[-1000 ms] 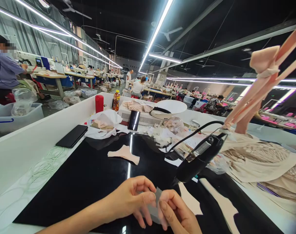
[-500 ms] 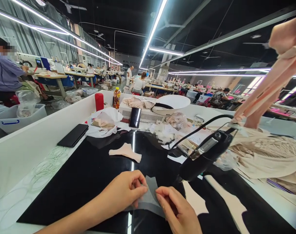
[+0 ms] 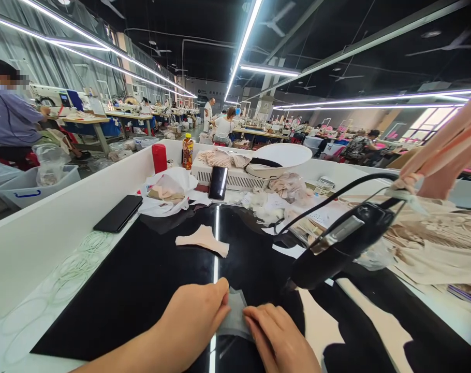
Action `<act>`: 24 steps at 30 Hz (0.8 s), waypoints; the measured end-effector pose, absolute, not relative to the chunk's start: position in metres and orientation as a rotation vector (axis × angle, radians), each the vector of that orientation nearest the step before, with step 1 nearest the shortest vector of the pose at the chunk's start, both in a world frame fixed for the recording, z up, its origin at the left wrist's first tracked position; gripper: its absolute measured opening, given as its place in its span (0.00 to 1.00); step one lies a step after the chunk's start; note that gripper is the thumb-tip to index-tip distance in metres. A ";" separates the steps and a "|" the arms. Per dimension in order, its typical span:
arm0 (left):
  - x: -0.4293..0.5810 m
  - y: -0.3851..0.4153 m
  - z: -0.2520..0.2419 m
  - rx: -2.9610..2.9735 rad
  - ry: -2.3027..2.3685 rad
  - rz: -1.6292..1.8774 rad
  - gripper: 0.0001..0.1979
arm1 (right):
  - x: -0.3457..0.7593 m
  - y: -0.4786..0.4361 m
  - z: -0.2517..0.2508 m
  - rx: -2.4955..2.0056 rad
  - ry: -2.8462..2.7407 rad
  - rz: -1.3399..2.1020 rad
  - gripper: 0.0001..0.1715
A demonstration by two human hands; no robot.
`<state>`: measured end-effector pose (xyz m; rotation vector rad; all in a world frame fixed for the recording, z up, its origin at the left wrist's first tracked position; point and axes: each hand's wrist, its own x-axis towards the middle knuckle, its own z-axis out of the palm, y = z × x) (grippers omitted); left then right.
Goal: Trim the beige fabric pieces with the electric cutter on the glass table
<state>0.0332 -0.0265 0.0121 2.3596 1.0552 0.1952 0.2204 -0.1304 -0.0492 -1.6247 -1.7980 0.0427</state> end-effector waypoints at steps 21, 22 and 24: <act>0.036 -0.029 0.011 2.571 1.047 0.026 0.06 | 0.228 -0.125 -0.052 -1.588 -2.065 -0.209 0.15; 0.036 -0.029 0.012 2.569 1.053 0.011 0.06 | 0.229 -0.125 -0.052 -1.583 -2.068 -0.213 0.15; 0.036 -0.029 0.013 2.565 1.056 -0.003 0.07 | 0.229 -0.125 -0.052 -1.580 -2.068 -0.227 0.15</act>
